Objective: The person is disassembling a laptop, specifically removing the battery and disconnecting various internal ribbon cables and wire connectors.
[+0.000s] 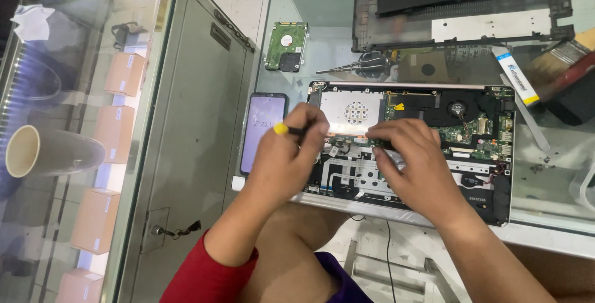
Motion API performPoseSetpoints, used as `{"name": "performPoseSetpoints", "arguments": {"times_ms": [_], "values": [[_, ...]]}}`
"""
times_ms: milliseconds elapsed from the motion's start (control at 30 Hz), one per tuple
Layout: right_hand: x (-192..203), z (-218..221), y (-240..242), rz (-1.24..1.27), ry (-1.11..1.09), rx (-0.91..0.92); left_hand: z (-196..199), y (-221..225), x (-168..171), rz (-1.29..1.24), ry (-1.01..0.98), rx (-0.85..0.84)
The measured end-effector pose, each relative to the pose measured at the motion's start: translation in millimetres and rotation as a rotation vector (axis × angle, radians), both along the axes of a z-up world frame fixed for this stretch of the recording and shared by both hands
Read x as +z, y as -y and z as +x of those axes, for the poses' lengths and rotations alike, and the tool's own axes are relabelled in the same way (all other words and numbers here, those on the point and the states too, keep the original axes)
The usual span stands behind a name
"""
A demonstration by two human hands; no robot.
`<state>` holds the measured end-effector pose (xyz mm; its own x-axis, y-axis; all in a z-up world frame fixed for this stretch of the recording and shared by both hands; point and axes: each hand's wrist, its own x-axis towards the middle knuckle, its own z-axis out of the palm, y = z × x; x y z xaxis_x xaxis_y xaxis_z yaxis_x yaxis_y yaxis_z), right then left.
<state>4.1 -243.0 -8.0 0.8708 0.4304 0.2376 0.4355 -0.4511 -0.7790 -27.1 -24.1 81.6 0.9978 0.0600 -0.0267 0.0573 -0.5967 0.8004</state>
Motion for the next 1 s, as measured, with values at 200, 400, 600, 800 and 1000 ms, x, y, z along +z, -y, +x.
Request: {"name": "performPoseSetpoints", "arguments": {"times_ms": [200,400,600,800,1000], "values": [[-14,-1,10,0.157,0.072,0.057,4,38,-11,-0.029,-0.165,-0.237],[-5,-8,10,0.383,-0.072,-0.009,-2,51,-30,-0.359,-0.062,-0.046],[2,-8,10,0.484,-0.258,-0.17,-31,65,-77,0.576,0.241,0.284],[6,-7,8,0.424,-0.277,-0.217,-24,72,-74,0.715,0.284,0.324],[4,-8,9,0.277,-0.451,-0.236,-27,75,-98,0.807,0.392,0.355]]}}
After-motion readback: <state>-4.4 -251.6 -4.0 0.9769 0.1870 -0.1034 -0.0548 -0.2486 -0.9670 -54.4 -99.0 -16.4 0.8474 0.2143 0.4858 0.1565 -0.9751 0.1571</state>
